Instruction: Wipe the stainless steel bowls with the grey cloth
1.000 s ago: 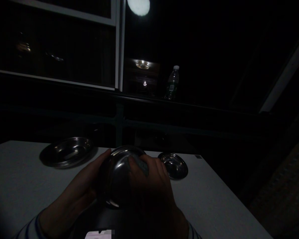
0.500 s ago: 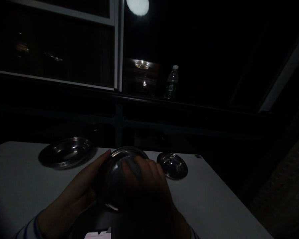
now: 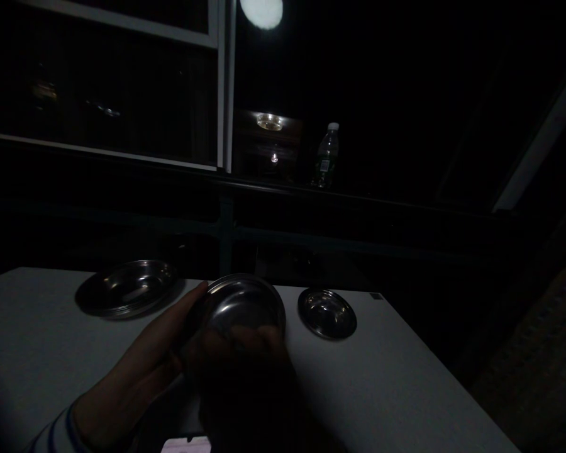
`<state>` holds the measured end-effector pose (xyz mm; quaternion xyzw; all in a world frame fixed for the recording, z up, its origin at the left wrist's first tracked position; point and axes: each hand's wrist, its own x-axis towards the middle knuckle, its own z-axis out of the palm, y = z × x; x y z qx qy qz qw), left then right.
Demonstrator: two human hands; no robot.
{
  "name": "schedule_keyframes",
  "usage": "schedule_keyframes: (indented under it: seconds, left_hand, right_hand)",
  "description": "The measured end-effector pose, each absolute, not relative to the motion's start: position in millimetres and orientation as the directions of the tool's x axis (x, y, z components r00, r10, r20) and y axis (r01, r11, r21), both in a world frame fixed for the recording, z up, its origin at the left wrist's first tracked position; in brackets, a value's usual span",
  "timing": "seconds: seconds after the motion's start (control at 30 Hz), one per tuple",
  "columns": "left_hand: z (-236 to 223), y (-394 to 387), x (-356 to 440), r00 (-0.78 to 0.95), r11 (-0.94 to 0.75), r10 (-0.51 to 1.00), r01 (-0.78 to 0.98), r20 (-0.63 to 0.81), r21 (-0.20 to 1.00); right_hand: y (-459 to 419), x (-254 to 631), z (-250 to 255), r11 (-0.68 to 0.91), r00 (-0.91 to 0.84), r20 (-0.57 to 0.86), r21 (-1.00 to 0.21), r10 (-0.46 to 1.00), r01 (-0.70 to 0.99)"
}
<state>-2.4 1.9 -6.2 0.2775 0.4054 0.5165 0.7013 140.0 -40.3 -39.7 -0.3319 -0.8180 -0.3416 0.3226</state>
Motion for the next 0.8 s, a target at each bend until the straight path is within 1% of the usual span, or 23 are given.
schedule_keyframes:
  seconds: [0.1,0.23,0.3,0.47,0.53,0.6,0.67,0.77,0.8]
  left_hand:
    - [-7.4,1.9,-2.1,0.154,0.299,0.954,-0.482,-0.256,0.824]
    - [-11.2,1.6,0.3,0.203,0.330,0.943,-0.491,-0.263,0.806]
    - [-12.0,2.1,0.1,0.201,0.331,0.943,-0.496,-0.265,0.803]
    - [-7.7,2.7,-4.2,0.139,0.297,0.954,-0.527,-0.264,0.796]
    - [-5.7,2.3,-5.1,0.132,0.295,0.955,-0.520,-0.265,0.802]
    - [-4.4,1.7,-5.2,0.143,0.302,0.953,-0.504,-0.267,0.809]
    - [-3.9,1.0,-5.0,0.146,0.309,0.951,-0.497,-0.273,0.811]
    - [-3.9,0.5,-5.2,0.125,0.294,0.955,-0.495,-0.268,0.817]
    - [-4.1,0.5,-5.5,0.115,0.283,0.959,-0.489,-0.261,0.825]
  right_hand:
    - [-40.8,136.5,-40.0,0.541,-0.561,0.774,0.350,0.293,0.765]
    - [-32.9,150.3,-33.2,0.468,-0.448,0.834,0.271,0.323,0.841]
    - [-31.7,149.9,-33.2,0.457,-0.431,0.840,0.257,0.330,0.851]
    - [-35.8,139.8,-35.2,0.508,-0.496,0.826,0.316,0.269,0.801]
    - [-34.6,145.5,-32.6,0.485,-0.479,0.824,0.300,0.302,0.821]
    - [-32.8,152.7,-30.4,0.451,-0.436,0.830,0.259,0.348,0.854]
    - [-33.2,154.1,-31.6,0.451,-0.427,0.824,0.240,0.373,0.859]
    - [-39.0,142.5,-39.1,0.517,-0.511,0.797,0.305,0.320,0.800]
    - [-41.2,138.0,-41.3,0.534,-0.526,0.814,0.339,0.246,0.775]
